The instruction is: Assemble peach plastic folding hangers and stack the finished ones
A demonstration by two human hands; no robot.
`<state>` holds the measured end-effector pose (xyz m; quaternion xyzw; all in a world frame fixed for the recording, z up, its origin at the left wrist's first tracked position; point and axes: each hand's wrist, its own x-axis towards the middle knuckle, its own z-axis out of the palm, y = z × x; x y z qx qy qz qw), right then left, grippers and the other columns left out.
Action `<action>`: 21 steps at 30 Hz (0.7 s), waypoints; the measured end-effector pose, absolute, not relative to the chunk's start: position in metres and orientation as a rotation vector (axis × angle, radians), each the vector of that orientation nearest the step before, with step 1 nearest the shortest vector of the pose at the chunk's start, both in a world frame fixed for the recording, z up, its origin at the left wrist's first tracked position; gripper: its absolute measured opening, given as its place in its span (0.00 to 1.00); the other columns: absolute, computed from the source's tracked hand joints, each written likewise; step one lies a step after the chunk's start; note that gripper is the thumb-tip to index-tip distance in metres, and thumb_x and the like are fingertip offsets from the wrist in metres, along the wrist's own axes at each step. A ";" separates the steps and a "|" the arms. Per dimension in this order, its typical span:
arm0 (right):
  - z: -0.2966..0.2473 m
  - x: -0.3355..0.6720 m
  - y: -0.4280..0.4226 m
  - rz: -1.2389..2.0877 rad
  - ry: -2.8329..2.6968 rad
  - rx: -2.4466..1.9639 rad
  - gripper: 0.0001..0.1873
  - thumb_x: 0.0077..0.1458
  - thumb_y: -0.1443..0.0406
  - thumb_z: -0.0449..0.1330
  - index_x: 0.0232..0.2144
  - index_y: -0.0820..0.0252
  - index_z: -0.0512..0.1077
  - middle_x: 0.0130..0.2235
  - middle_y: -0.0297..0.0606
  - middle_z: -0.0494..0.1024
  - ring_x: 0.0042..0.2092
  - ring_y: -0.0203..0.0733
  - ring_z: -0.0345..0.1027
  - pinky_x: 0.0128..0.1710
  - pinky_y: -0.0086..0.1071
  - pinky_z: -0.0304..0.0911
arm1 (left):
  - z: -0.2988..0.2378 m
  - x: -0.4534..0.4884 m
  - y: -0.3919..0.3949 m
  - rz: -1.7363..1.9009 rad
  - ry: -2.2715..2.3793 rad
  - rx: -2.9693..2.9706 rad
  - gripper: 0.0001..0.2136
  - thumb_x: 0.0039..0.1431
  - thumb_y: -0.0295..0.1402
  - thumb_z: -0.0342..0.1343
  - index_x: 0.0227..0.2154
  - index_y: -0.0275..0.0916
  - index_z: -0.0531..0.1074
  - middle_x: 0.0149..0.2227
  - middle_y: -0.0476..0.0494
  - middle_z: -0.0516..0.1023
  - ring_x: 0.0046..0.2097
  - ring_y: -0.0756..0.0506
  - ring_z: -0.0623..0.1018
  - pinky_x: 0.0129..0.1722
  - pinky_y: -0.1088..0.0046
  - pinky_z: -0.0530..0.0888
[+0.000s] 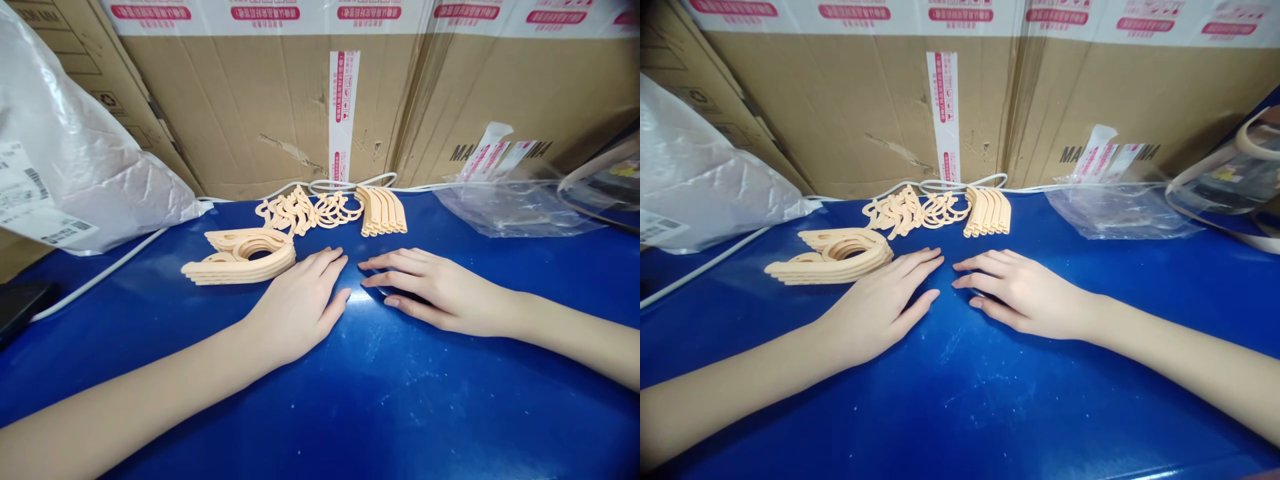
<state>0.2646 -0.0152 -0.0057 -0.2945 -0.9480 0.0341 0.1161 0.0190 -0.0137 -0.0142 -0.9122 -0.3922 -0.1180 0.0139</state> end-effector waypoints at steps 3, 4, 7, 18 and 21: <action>-0.006 0.264 -0.015 0.095 -2.782 -0.857 0.18 0.65 0.62 0.50 0.54 0.56 0.67 0.60 0.40 0.68 0.59 0.42 0.61 0.57 0.41 0.58 | -0.014 0.019 -0.014 -0.381 -1.234 -2.849 0.23 0.68 0.38 0.44 0.60 0.29 0.61 0.63 0.36 0.64 0.63 0.40 0.64 0.62 0.58 0.64; -0.006 0.264 -0.015 0.097 -2.782 -0.858 0.18 0.64 0.62 0.50 0.54 0.56 0.67 0.60 0.40 0.68 0.59 0.42 0.61 0.57 0.41 0.58 | -0.014 0.019 -0.014 -0.385 -1.234 -2.851 0.23 0.68 0.37 0.44 0.60 0.29 0.61 0.63 0.36 0.64 0.63 0.40 0.64 0.62 0.58 0.64; -0.006 0.264 -0.015 0.100 -2.784 -0.860 0.18 0.65 0.62 0.50 0.55 0.56 0.67 0.60 0.40 0.67 0.59 0.42 0.61 0.57 0.41 0.58 | -0.014 0.020 -0.015 -0.391 -1.234 -2.860 0.23 0.68 0.37 0.44 0.60 0.29 0.62 0.62 0.36 0.64 0.63 0.40 0.64 0.62 0.58 0.64; 0.001 0.272 -0.006 0.152 -2.648 -0.884 0.15 0.64 0.62 0.51 0.51 0.55 0.69 0.57 0.41 0.70 0.57 0.43 0.64 0.57 0.42 0.59 | -0.016 0.019 -0.014 -0.433 -1.212 -2.871 0.22 0.67 0.37 0.44 0.59 0.29 0.63 0.61 0.36 0.66 0.62 0.40 0.66 0.61 0.57 0.65; 0.008 0.286 0.010 -0.052 -2.499 -0.992 0.16 0.64 0.62 0.51 0.52 0.57 0.69 0.55 0.44 0.71 0.57 0.47 0.64 0.56 0.45 0.59 | -0.015 0.018 -0.015 -0.445 -1.203 -2.871 0.22 0.67 0.37 0.44 0.59 0.29 0.63 0.61 0.36 0.66 0.62 0.40 0.66 0.61 0.58 0.65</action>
